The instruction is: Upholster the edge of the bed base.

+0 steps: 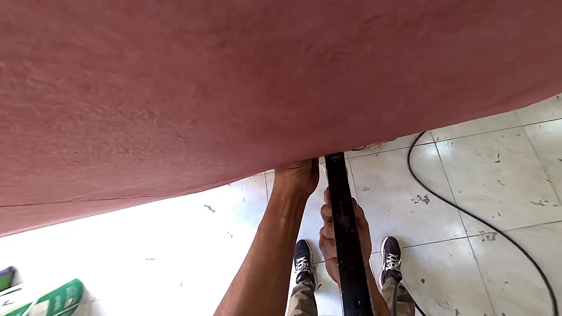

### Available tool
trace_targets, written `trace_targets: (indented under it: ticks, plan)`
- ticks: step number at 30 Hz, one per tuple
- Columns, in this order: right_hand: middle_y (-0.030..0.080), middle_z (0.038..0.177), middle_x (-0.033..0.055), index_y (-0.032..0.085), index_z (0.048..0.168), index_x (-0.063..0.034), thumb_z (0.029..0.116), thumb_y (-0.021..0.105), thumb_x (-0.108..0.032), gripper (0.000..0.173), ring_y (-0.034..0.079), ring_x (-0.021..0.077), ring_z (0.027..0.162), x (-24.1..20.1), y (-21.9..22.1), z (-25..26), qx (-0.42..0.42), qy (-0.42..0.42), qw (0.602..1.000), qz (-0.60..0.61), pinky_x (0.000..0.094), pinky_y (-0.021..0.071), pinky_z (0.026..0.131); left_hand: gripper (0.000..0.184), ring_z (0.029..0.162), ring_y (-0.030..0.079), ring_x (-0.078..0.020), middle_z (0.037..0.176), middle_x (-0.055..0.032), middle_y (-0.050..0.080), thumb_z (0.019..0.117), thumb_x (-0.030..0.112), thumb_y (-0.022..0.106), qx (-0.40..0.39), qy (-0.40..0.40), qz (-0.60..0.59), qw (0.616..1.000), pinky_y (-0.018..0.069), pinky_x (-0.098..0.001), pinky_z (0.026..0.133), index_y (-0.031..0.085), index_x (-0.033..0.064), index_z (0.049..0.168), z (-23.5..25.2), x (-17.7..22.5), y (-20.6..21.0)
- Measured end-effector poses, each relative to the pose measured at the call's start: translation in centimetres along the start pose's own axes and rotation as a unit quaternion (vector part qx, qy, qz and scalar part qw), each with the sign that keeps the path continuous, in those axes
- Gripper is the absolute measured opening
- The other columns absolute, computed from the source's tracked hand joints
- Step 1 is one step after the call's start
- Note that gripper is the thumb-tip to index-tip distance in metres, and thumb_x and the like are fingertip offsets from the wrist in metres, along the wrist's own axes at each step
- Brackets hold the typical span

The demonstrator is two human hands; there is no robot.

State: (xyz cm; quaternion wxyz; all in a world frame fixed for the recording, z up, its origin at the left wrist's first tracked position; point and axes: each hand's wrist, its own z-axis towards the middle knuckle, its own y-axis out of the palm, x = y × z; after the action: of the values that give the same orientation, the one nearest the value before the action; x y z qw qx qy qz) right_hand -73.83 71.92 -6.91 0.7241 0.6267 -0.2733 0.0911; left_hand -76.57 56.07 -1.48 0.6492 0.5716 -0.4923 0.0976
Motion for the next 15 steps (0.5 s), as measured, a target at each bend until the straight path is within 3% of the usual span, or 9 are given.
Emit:
trace_targets:
  ticks: [4, 6, 8, 9, 11, 12, 15]
  plan:
    - [0.070, 0.083, 0.0037, 0.065, 0.118, -0.0050, 0.1026, 0.053, -0.036, 0.036, 0.071, 0.0146, 0.065, 1.8, -0.7, 0.9, 0.013, 0.046, 0.999, 0.007, 0.0246, 0.0590, 0.059, 0.024, 0.083, 0.072, -0.0090, 0.086, 0.0008, 0.074, 0.0884, -0.009, 0.062, -0.014, -0.010, 0.135, 0.991, 0.0621, -0.0292, 0.079, 0.069, 0.0136, 0.093, -0.1, 2.0, -1.3]
    - [0.072, 0.079, 0.0026, 0.067, 0.113, -0.0050, 0.1035, 0.053, -0.036, 0.035, 0.072, 0.0129, 0.063, 2.4, -0.3, 1.2, 0.008, 0.080, 0.997, -0.006, 0.0240, 0.0593, 0.059, 0.022, 0.089, 0.072, -0.0131, 0.093, -0.0039, 0.074, 0.0922, -0.009, 0.058, 0.011, -0.041, 0.116, 0.992, 0.0617, -0.0327, 0.083, 0.067, 0.0098, 0.100, -1.5, 3.8, -2.1]
    - [0.073, 0.080, 0.0036, 0.068, 0.114, -0.0029, 0.1034, 0.054, -0.034, 0.036, 0.073, 0.0128, 0.064, 2.6, 0.7, 0.8, 0.017, 0.095, 0.995, -0.035, 0.0245, 0.0612, 0.060, 0.024, 0.095, 0.071, -0.0187, 0.100, -0.0102, 0.072, 0.0876, -0.011, 0.055, 0.043, -0.076, -0.005, 0.996, 0.0590, -0.0373, 0.090, 0.066, 0.0060, 0.101, -3.6, 6.3, -3.5]
    - [0.073, 0.083, 0.0047, 0.068, 0.118, -0.0023, 0.1034, 0.054, -0.034, 0.037, 0.073, 0.0134, 0.065, 2.5, 1.0, 0.2, 0.021, 0.090, 0.995, -0.043, 0.0248, 0.0614, 0.062, 0.024, 0.091, 0.072, -0.0203, 0.097, -0.0123, 0.072, 0.0824, -0.012, 0.057, 0.076, -0.088, -0.076, 0.990, 0.0603, -0.0375, 0.088, 0.067, 0.0043, 0.097, -4.2, 7.4, -4.1]
    - [0.073, 0.081, 0.0040, 0.067, 0.123, -0.0028, 0.1029, 0.054, -0.034, 0.039, 0.072, 0.0141, 0.065, 2.1, 0.3, -1.4, 0.039, 0.063, 0.997, -0.033, 0.0259, 0.0611, 0.061, 0.028, 0.071, 0.070, -0.0189, 0.081, -0.0124, 0.070, 0.0653, -0.016, 0.060, 0.131, -0.081, -0.154, 0.976, 0.0620, -0.0350, 0.073, 0.067, 0.0036, 0.083, -4.0, 8.1, -5.0]
    - [0.071, 0.081, 0.0035, 0.063, 0.126, -0.0038, 0.1037, 0.053, -0.034, 0.039, 0.071, 0.0140, 0.064, 1.6, -0.7, -2.2, 0.039, 0.041, 0.998, -0.027, 0.0260, 0.0602, 0.060, 0.028, 0.064, 0.067, -0.0176, 0.075, -0.0118, 0.069, 0.0618, -0.017, 0.062, 0.132, -0.070, -0.170, 0.974, 0.0611, -0.0338, 0.068, 0.067, 0.0036, 0.079, -3.4, 7.7, -5.3]
    - [0.068, 0.077, 0.0022, 0.057, 0.134, -0.0022, 0.1051, 0.050, -0.032, 0.042, 0.070, 0.0117, 0.061, 0.1, -3.2, -2.5, 0.016, -0.004, 1.000, -0.015, 0.0233, 0.0594, 0.059, 0.019, 0.062, 0.066, -0.0151, 0.073, -0.0089, 0.069, 0.0748, -0.011, 0.061, 0.090, -0.041, -0.166, 0.981, 0.0608, -0.0324, 0.070, 0.069, 0.0058, 0.079, -1.5, 6.7, -6.2]
